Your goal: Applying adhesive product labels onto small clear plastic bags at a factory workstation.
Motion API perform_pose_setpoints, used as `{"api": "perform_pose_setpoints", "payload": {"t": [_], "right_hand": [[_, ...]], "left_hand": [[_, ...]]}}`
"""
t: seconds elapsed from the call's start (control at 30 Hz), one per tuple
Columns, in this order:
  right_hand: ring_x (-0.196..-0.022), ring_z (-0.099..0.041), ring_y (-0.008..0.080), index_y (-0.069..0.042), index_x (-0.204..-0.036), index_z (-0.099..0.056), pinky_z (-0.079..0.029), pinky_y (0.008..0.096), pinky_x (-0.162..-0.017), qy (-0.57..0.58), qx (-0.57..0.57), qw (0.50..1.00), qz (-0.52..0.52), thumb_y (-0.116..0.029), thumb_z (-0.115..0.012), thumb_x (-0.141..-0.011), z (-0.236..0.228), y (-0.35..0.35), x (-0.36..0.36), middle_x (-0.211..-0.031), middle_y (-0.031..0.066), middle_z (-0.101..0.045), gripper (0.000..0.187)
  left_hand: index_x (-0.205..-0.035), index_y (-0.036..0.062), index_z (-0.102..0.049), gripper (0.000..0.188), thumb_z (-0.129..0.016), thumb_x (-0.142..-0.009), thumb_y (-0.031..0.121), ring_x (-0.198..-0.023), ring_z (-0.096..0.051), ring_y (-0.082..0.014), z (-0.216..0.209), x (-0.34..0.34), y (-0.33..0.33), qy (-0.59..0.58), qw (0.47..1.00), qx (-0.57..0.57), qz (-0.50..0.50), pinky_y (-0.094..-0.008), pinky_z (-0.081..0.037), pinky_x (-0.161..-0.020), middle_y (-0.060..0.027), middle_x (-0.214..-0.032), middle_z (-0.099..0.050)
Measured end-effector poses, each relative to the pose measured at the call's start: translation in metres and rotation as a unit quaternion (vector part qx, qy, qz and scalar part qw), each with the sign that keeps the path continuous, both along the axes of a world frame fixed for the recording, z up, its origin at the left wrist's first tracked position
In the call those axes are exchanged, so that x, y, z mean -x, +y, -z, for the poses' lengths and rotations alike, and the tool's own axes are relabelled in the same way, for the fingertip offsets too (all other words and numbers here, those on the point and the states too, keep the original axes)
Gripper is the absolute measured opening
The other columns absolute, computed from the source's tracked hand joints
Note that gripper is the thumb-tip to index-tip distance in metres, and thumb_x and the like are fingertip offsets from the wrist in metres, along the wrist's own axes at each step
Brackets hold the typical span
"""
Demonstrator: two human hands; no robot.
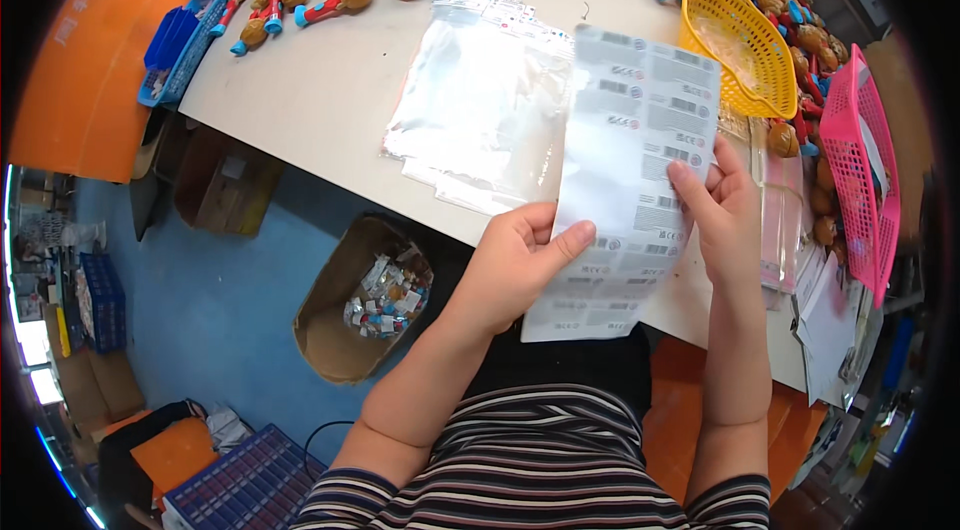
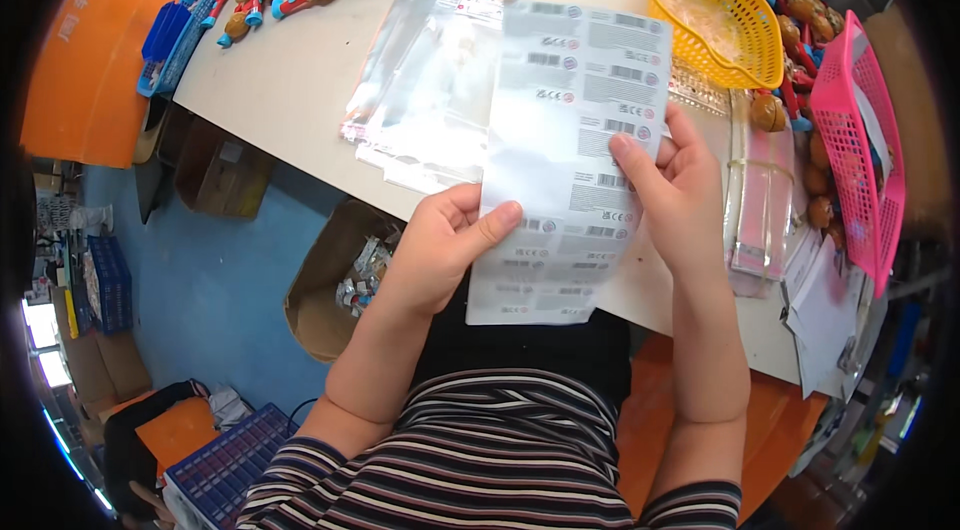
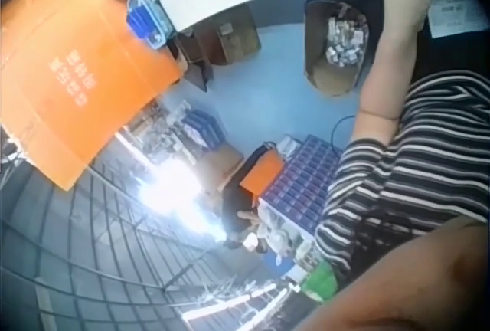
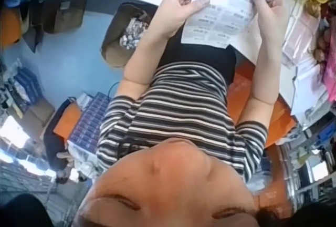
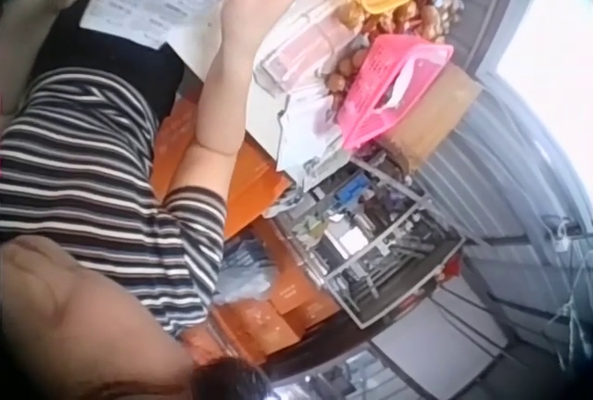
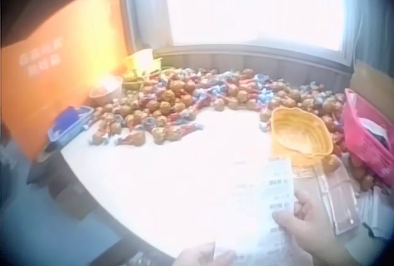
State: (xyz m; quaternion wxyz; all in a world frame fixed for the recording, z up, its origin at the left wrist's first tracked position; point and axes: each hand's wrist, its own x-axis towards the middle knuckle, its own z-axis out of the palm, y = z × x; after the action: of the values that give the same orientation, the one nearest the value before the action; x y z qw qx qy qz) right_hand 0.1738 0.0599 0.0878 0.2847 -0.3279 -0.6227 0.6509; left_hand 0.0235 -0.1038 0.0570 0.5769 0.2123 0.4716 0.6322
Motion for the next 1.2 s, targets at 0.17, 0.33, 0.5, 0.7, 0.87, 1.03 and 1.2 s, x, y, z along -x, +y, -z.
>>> {"api": "perform_pose_setpoints", "payload": {"t": [0.17, 0.33, 0.5, 0.7, 0.87, 1.03, 1.2], "right_hand": [[-0.124, -0.051, 0.0324, -0.002, -0.128, -0.059, -0.046, 0.0415, -0.098, -0.166, -0.608, 0.771, 0.094, -0.004, -0.076, -0.077, -0.012, -0.02, 0.002, -0.111, 0.0114, -0.068, 0.054], [-0.098, -0.054, 0.0294, -0.004, -0.093, -0.073, -0.047, 0.0384, -0.084, -0.129, -0.507, 0.846, -0.102, -0.008, -0.08, -0.072, 0.004, -0.031, -0.002, -0.098, 0.0069, -0.068, 0.022], [-0.093, -0.056, 0.0279, -0.005, -0.091, -0.072, -0.049, 0.0355, -0.08, -0.097, -0.494, 0.858, -0.106, -0.005, -0.081, -0.07, 0.014, -0.031, -0.005, -0.091, 0.0048, -0.068, 0.023], [-0.09, -0.058, 0.0277, -0.005, -0.09, -0.07, -0.05, 0.0396, -0.078, -0.078, -0.621, 0.768, -0.136, -0.003, -0.079, -0.067, 0.011, -0.044, -0.009, -0.093, 0.006, -0.068, 0.024], [-0.092, -0.06, 0.0259, -0.005, -0.094, -0.068, -0.051, 0.0404, -0.082, 0.07, -0.516, 0.823, -0.227, -0.007, -0.076, -0.075, -0.022, -0.05, -0.025, -0.101, 0.0062, -0.068, 0.02], [-0.116, -0.058, 0.0337, -0.006, -0.134, -0.041, -0.048, 0.0439, -0.097, 0.075, -0.245, 0.966, -0.019, -0.012, -0.067, -0.09, -0.022, -0.02, 0.027, -0.132, 0.0211, -0.055, 0.051], [-0.13, -0.05, 0.0342, -0.002, -0.139, -0.039, -0.043, 0.0438, -0.106, -0.162, -0.336, 0.909, -0.187, -0.013, -0.077, -0.082, 0.044, -0.005, 0.086, -0.148, 0.0194, -0.039, 0.07]], "left_hand": [[-0.117, -0.0099, -0.06, 0.029, -0.061, -0.099, 0.013, -0.092, -0.067, -0.0126, 0.003, -0.009, 0.005, -0.032, 0.996, -0.032, -0.082, -0.0264, -0.054, -0.081, -0.0125, -0.103, -0.071], [-0.117, -0.0087, -0.059, 0.028, -0.061, -0.099, 0.013, -0.092, -0.067, -0.0118, 0.011, -0.016, 0.008, -0.035, 0.994, -0.034, -0.095, -0.0256, -0.054, -0.08, -0.0131, -0.105, -0.07], [-0.117, -0.0075, -0.058, 0.027, -0.06, -0.099, 0.014, -0.094, -0.066, -0.0112, 0.013, -0.019, 0.011, -0.031, 0.992, -0.046, -0.112, -0.0249, -0.053, -0.082, -0.0141, -0.107, -0.069], [-0.12, -0.0078, -0.055, 0.027, -0.057, -0.098, 0.008, -0.095, -0.066, -0.0135, 0.022, -0.011, 0.016, 0.003, 0.991, -0.028, -0.134, -0.0252, -0.052, -0.082, -0.0146, -0.107, -0.069], [-0.124, -0.0074, -0.054, 0.03, -0.057, -0.096, 0.004, -0.1, -0.066, -0.0169, 0.013, 0.008, 0.001, -0.1, 0.983, -0.026, -0.153, -0.0292, -0.053, -0.088, -0.0157, -0.114, -0.067], [-0.115, -0.0038, -0.06, 0.027, -0.055, -0.089, -0.002, -0.099, -0.061, -0.0108, -0.006, 0.029, -0.055, 0.084, 0.996, -0.043, -0.003, -0.0257, -0.05, -0.085, -0.006, -0.109, -0.066], [-0.085, -0.002, -0.064, 0.022, -0.046, -0.073, -0.004, -0.067, -0.056, -0.0099, -0.015, 0.034, -0.075, 0.311, 0.945, 0.058, 0.085, -0.0261, -0.045, -0.06, -0.0079, -0.074, -0.063]]}}
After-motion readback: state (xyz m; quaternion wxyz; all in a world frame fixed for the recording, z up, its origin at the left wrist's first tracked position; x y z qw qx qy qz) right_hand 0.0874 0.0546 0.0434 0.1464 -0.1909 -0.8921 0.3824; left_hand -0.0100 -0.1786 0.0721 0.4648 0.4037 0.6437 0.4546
